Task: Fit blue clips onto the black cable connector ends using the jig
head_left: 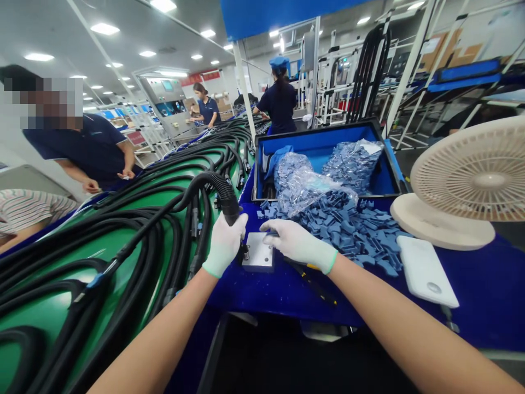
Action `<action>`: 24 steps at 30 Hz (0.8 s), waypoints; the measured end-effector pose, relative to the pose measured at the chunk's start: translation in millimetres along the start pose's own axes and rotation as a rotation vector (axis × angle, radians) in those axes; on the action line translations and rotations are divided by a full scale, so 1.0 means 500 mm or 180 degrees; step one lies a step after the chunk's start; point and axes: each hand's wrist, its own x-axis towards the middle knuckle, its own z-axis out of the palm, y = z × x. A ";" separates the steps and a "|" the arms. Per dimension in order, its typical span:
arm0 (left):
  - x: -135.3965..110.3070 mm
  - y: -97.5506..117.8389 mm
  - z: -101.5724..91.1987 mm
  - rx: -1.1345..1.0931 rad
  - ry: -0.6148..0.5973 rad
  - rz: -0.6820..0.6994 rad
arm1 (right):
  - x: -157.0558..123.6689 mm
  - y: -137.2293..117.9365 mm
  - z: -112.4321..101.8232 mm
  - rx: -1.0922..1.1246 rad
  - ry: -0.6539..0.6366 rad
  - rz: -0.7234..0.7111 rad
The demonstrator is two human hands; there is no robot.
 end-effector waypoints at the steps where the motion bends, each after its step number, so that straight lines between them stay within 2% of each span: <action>1: 0.002 0.001 -0.003 -0.0010 -0.0077 0.0022 | 0.005 -0.011 0.007 0.0097 0.0015 0.0019; 7: 0.011 0.010 -0.020 -0.0011 -0.0228 0.0136 | 0.043 -0.036 0.042 0.0632 -0.0401 -0.0019; 14: 0.016 -0.006 -0.014 -0.0204 -0.0225 0.0051 | 0.095 -0.039 0.067 0.0686 -0.0481 0.0070; 19: 0.016 -0.009 -0.013 -0.0404 -0.0242 0.0022 | 0.102 -0.026 0.072 0.0696 -0.0526 0.0243; 22: 0.008 -0.006 -0.060 -0.0470 -0.0063 -0.0050 | 0.096 -0.023 0.068 0.0630 -0.0554 0.0234; 24: -0.014 -0.008 -0.128 -0.0480 0.0149 -0.0145 | 0.091 -0.022 0.066 0.0627 -0.0578 0.0161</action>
